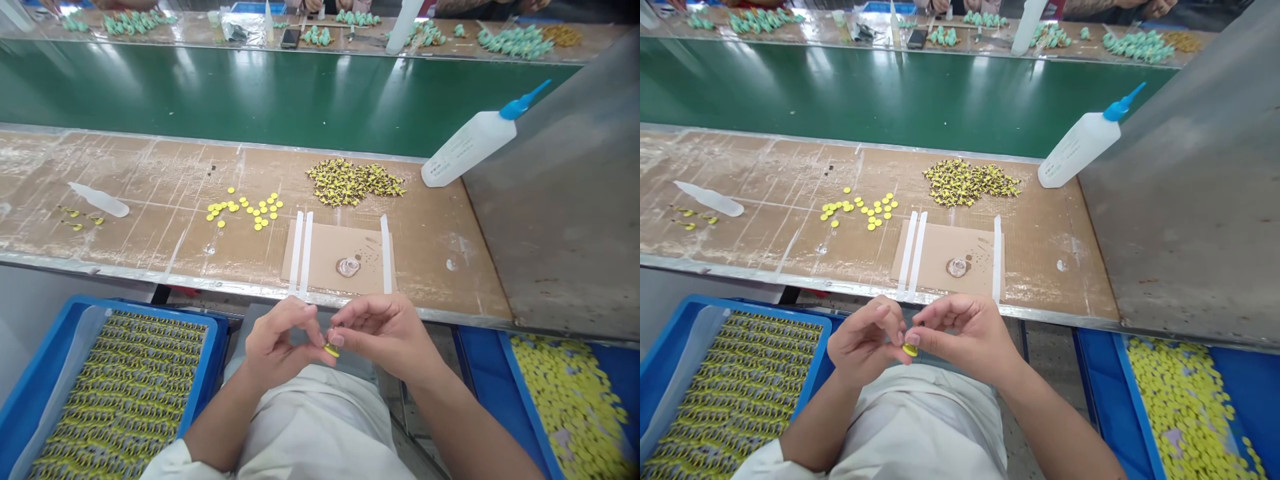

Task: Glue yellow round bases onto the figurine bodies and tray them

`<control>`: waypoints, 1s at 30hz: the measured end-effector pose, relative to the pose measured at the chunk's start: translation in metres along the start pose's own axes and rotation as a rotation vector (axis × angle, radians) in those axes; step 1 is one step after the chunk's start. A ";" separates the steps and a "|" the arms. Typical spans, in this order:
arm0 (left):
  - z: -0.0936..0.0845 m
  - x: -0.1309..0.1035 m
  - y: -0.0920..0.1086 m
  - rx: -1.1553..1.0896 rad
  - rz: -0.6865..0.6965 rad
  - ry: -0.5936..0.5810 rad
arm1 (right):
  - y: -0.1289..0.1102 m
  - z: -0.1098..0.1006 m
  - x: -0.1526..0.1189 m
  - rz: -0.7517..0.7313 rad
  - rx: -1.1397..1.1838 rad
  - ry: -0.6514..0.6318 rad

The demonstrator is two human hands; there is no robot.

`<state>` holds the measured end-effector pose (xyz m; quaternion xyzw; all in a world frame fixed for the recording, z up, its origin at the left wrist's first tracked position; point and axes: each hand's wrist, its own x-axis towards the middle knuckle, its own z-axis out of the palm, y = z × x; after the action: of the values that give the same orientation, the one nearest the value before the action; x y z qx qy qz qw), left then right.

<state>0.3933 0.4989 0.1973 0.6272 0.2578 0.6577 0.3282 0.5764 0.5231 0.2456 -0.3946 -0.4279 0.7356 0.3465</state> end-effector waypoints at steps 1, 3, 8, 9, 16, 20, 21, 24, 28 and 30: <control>0.002 -0.001 -0.001 0.014 -0.004 0.062 | 0.002 0.001 0.000 -0.026 -0.011 0.033; 0.008 -0.007 -0.001 0.050 -0.036 0.165 | 0.005 0.004 0.001 -0.097 -0.027 0.111; 0.022 -0.020 0.002 0.115 -0.089 0.333 | 0.011 0.013 0.002 -0.263 -0.018 0.293; 0.024 -0.021 0.002 0.122 -0.094 0.348 | 0.012 0.015 0.002 -0.278 -0.020 0.305; 0.024 -0.025 0.001 0.202 -0.160 0.406 | 0.013 0.020 0.002 -0.344 -0.027 0.353; 0.025 -0.026 0.002 0.192 -0.170 0.413 | 0.015 0.020 0.001 -0.363 -0.037 0.325; 0.025 -0.026 0.002 0.184 -0.167 0.415 | 0.016 0.020 0.001 -0.367 -0.037 0.317; 0.027 -0.026 0.002 0.159 -0.178 0.415 | 0.018 0.020 0.000 -0.380 -0.055 0.314; 0.027 -0.027 0.002 0.146 -0.201 0.406 | 0.018 0.020 -0.001 -0.373 -0.076 0.323; 0.027 -0.028 0.002 0.148 -0.210 0.405 | 0.018 0.020 -0.001 -0.377 -0.075 0.330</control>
<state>0.4195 0.4745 0.1826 0.4744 0.4298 0.7116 0.2896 0.5562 0.5084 0.2357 -0.4352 -0.4584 0.5673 0.5279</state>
